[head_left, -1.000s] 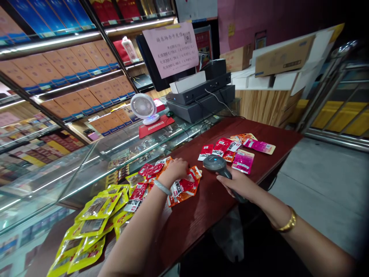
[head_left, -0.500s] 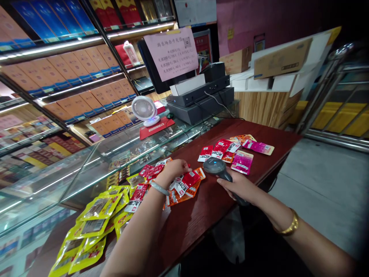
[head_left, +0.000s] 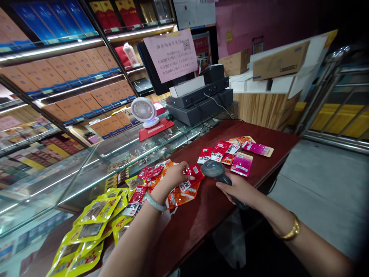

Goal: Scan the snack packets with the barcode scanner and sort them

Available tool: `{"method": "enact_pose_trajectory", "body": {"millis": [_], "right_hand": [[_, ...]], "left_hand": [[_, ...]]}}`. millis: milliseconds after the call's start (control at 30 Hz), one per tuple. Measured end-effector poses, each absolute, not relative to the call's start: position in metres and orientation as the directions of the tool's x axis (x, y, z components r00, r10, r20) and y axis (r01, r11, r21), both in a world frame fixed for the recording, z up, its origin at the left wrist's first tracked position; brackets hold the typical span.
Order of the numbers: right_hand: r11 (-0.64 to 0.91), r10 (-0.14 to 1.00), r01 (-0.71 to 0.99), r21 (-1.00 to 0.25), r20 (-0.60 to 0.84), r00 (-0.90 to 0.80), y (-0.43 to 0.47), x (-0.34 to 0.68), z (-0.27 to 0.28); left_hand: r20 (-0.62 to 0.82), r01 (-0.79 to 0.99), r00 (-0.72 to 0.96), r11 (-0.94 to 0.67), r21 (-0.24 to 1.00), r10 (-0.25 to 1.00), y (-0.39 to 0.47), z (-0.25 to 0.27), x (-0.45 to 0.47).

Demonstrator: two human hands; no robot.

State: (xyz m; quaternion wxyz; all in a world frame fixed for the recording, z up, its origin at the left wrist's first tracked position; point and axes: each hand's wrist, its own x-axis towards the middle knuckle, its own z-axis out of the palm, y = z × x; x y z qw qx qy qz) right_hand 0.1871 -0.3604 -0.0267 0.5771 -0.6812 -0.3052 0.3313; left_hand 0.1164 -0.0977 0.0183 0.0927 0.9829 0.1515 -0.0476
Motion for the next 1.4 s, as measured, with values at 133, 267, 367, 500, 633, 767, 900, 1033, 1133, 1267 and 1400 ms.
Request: {"method": "enact_pose_trajectory", "body": {"millis": [133,267,367,500,633,767,900,1033,1133,1267,1400], "right_hand": [[-0.082,0.796,0.03,-0.996,-0.047,0.604,-0.359,0.193,-0.021],[-0.091,0.781,0.041,-0.995,-0.046,0.623,-0.362,0.2,-0.019],[-0.087,0.764,-0.016,-0.996,-0.077,0.641,-0.365,0.203,-0.02],[-0.067,0.739,-0.082,-0.994,-0.104,0.666,-0.369,0.205,-0.026],[-0.067,0.735,-0.101,-0.993,-0.117,0.668,-0.369,0.207,-0.029],[-0.074,0.743,-0.101,-0.992,-0.122,0.658,-0.368,0.208,-0.03],[-0.068,0.73,-0.125,-0.99,-0.134,0.67,-0.369,0.208,-0.032],[-0.056,0.708,-0.149,-0.987,-0.145,0.691,-0.374,0.211,-0.034],[-0.065,0.69,-0.153,-0.986,-0.155,0.707,-0.377,0.214,-0.032],[-0.075,0.686,-0.145,-0.987,-0.157,0.71,-0.379,0.213,-0.026],[-0.097,0.722,-0.127,-0.987,-0.157,0.674,-0.373,0.207,-0.026]], "left_hand": [[-0.03,0.302,0.951,-0.909,0.286,0.306,-0.097,0.011,0.133],[0.041,0.276,0.951,-0.903,0.329,0.306,-0.098,0.004,0.151],[0.044,0.315,0.921,-0.805,0.502,0.388,-0.105,-0.001,0.174],[-0.012,0.261,0.928,-0.625,0.735,0.373,-0.118,-0.009,0.204],[-0.113,0.251,0.968,-0.837,0.486,0.225,-0.13,-0.02,0.206],[-0.254,0.24,0.953,-0.923,0.3,0.165,-0.147,-0.027,0.2],[-0.296,0.294,0.932,-0.912,0.286,0.208,-0.164,-0.033,0.221],[-0.26,0.293,0.941,-0.904,0.312,0.215,-0.178,-0.045,0.255],[-0.236,0.279,0.949,-0.902,0.329,0.207,-0.185,-0.05,0.268],[-0.213,0.256,0.957,-0.921,0.292,0.198,-0.172,-0.035,0.252],[-0.105,0.183,0.981,-0.952,0.244,0.161,-0.123,-0.002,0.199]]}}
